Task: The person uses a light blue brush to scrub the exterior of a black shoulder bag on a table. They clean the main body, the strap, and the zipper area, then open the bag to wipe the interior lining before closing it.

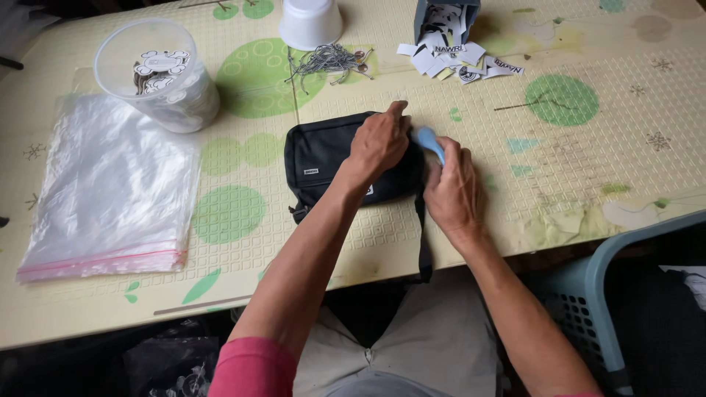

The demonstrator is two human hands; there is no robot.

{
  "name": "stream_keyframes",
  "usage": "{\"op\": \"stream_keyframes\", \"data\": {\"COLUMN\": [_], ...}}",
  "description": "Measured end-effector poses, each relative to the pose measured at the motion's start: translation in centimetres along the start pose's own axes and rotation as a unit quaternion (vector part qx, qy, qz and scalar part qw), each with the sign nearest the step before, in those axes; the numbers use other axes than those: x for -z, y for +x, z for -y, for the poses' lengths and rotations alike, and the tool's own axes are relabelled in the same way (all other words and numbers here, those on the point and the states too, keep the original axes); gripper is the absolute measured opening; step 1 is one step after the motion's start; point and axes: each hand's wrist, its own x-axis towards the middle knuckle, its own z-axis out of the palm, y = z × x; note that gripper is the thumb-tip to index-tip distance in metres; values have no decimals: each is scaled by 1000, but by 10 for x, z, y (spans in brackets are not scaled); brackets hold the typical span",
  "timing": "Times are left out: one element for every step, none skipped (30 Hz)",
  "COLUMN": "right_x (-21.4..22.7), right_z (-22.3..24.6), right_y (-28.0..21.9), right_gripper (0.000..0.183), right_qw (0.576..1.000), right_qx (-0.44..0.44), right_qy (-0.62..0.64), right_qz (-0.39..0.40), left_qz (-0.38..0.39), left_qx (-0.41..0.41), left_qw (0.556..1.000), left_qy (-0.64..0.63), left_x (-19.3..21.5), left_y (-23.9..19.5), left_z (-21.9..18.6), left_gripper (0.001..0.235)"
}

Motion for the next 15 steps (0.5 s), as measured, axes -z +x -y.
{"op": "stream_keyframes", "data": {"right_x": [0,-1,1,3,3,0,-3,-6,-7,-9,-11,-10,-9,-7,-14], "right_z": [-3,-7,-7,-8,-7,-15,-22,-29,-35,-41,-46,-40,-35,-29,-26], "right_y": [1,3,5,7,8,10,12,14,20,25,32,43,54,64,78], "right_gripper": [39,36,36,31,27,27,27,27,27,29,30,30,30,29,29], "right_qw": [1000,998,998,995,990,990,986,981,981,981,981,981,983,982,982], "right_qx": [0,1,-3,4,11,6,-20,-46,-46,-46,-46,-44,1,46,49], "right_qy": [15,30,29,75,122,123,154,184,184,187,190,189,181,172,172], "right_qz": [-24,-48,-50,-62,-74,-75,-55,-35,-34,-25,-17,-15,-42,-68,-67], "left_qz": [3,6,9,8,7,11,-6,-22,-22,-37,-54,-56,-51,-46,-48], "left_qx": [23,45,43,68,93,92,106,120,121,116,112,113,120,127,127], "left_qw": [1000,999,999,998,995,995,990,980,980,973,962,962,958,955,954], "left_qy": [10,21,21,-6,-31,-28,-91,-154,-154,-198,-241,-242,-254,-266,-266], "left_x": [-10,-20,-12,-3,7,13,22,31,31,32,34,34,32,31,31], "left_y": [11,23,19,15,11,3,-4,-12,-15,-18,-21,-22,-23,-24,-22], "left_z": [7,15,10,6,4,-2,-7,-12,-12,-11,-10,-7,-5,-2,-2], "left_gripper": [41,44,44,43,43,43,36,29,29,24,23,23,24,27,27]}}
